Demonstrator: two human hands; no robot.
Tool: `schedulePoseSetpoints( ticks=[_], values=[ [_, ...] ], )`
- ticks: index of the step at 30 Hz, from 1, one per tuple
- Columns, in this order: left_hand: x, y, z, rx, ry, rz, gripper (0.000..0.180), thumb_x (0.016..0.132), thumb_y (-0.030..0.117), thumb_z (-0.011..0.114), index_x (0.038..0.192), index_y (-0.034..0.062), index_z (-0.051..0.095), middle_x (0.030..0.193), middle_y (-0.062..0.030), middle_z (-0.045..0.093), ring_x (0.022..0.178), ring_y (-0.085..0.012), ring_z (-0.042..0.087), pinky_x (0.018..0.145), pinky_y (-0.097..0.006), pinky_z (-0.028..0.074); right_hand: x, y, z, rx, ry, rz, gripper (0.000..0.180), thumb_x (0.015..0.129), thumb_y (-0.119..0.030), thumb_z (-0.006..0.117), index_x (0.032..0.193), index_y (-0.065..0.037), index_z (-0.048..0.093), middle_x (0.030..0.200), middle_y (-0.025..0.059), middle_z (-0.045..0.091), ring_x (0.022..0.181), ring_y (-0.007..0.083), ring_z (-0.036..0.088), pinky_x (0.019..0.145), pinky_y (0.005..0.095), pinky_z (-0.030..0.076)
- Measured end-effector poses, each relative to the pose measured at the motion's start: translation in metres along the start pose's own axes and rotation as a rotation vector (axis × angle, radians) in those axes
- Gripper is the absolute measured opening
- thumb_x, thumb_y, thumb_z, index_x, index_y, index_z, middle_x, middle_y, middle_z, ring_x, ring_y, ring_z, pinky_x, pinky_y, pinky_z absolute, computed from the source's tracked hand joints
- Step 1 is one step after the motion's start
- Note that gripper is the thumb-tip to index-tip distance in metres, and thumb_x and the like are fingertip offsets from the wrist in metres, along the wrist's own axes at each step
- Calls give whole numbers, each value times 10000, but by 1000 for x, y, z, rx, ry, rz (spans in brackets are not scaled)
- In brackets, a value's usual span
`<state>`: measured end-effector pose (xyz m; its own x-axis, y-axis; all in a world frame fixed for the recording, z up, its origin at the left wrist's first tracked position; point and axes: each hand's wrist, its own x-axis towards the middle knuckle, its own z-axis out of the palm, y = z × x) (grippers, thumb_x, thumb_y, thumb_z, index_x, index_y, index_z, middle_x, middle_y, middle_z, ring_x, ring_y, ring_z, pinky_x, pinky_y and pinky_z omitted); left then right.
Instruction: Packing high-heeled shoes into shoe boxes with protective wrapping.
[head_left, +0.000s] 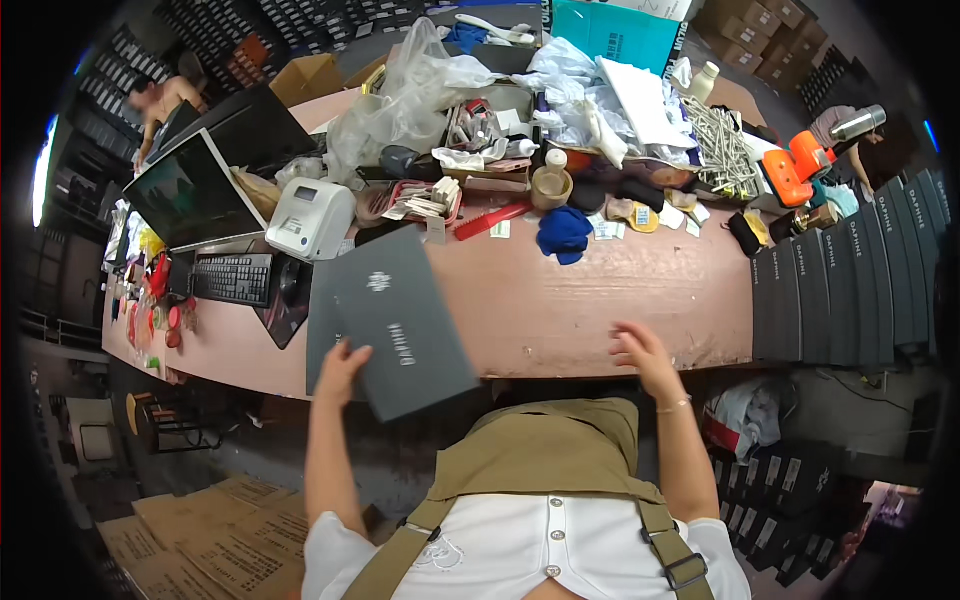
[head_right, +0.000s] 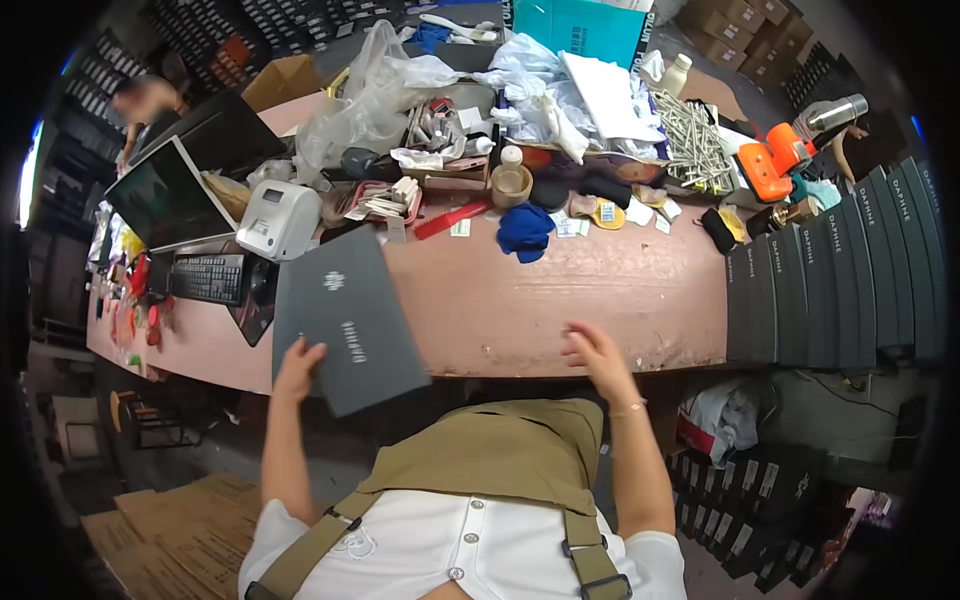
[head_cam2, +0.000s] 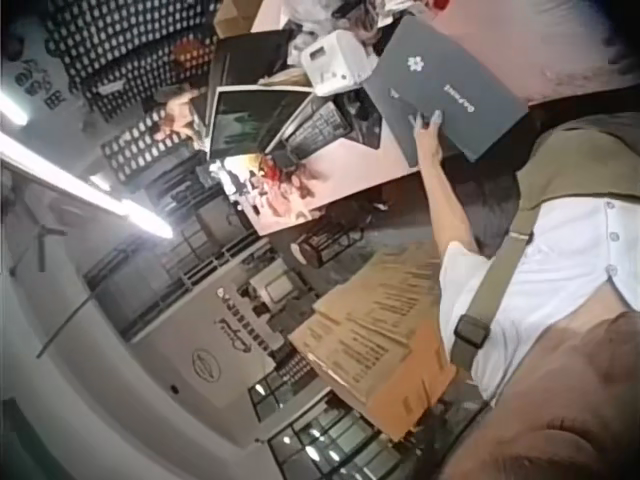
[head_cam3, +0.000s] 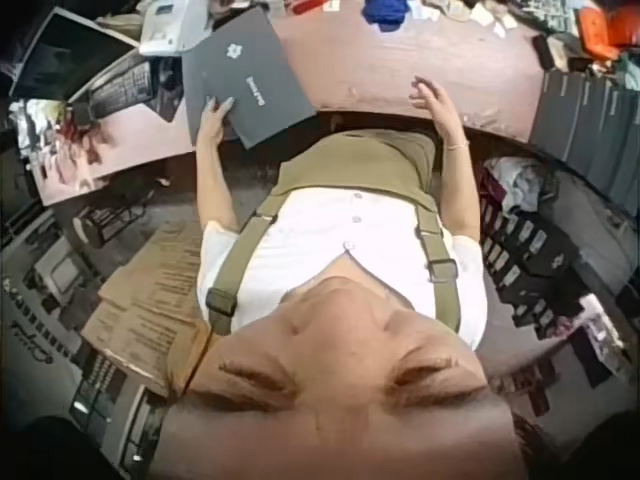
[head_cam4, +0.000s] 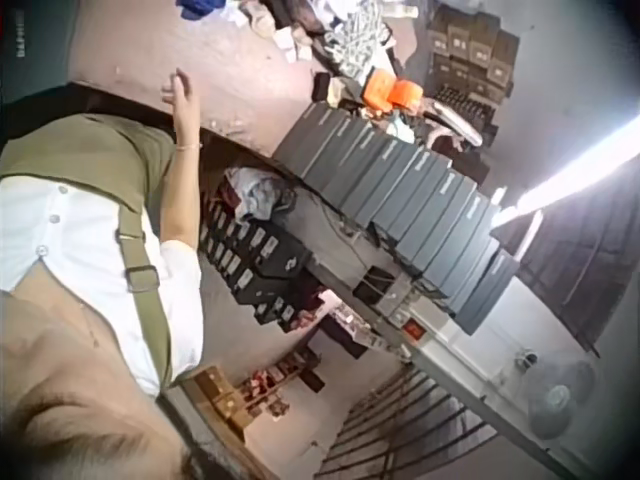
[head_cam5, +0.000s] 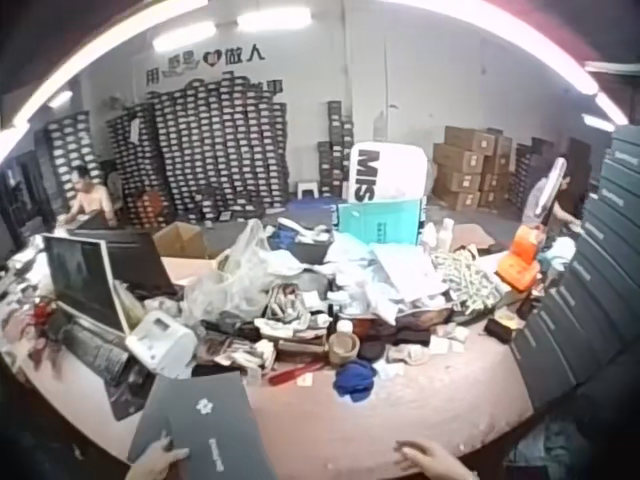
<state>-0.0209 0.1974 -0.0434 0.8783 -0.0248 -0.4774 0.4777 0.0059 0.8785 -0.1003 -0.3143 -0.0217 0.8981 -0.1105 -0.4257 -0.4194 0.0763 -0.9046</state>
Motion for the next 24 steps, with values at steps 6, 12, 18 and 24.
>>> schedulePoseSetpoints(
  ticks=[6,12,18,24],
  values=[
    [31,-80,175,102,-236,-198,574,807,221,732,1252,-38,478,1063,-92,614,902,-162,584,778,-298,477,68,61,54,-652,-98,-26,594,859,-367,658,1249,54,508,1085,148,621,928,219,630,766,323,519],
    [41,-63,236,-405,-315,-399,495,873,351,653,1203,1,536,1134,-93,595,1023,-175,553,898,-334,441,55,20,-10,3,-126,417,754,814,-476,676,1234,109,454,1097,177,594,956,209,607,766,299,511],
    [56,-15,190,26,-182,119,633,830,194,708,1353,1,407,1338,-148,471,1279,-258,412,1064,-359,322,9,-9,66,311,64,236,617,877,-284,651,1301,49,351,1136,180,551,1024,202,551,852,318,473],
    [45,31,134,-251,-507,-110,1101,700,402,800,1496,111,98,1497,-210,226,1394,-311,239,1126,-377,211,8,-8,106,-592,-448,-246,597,819,-252,696,1326,-88,427,1218,195,529,1100,271,539,922,386,435]
  ],
)
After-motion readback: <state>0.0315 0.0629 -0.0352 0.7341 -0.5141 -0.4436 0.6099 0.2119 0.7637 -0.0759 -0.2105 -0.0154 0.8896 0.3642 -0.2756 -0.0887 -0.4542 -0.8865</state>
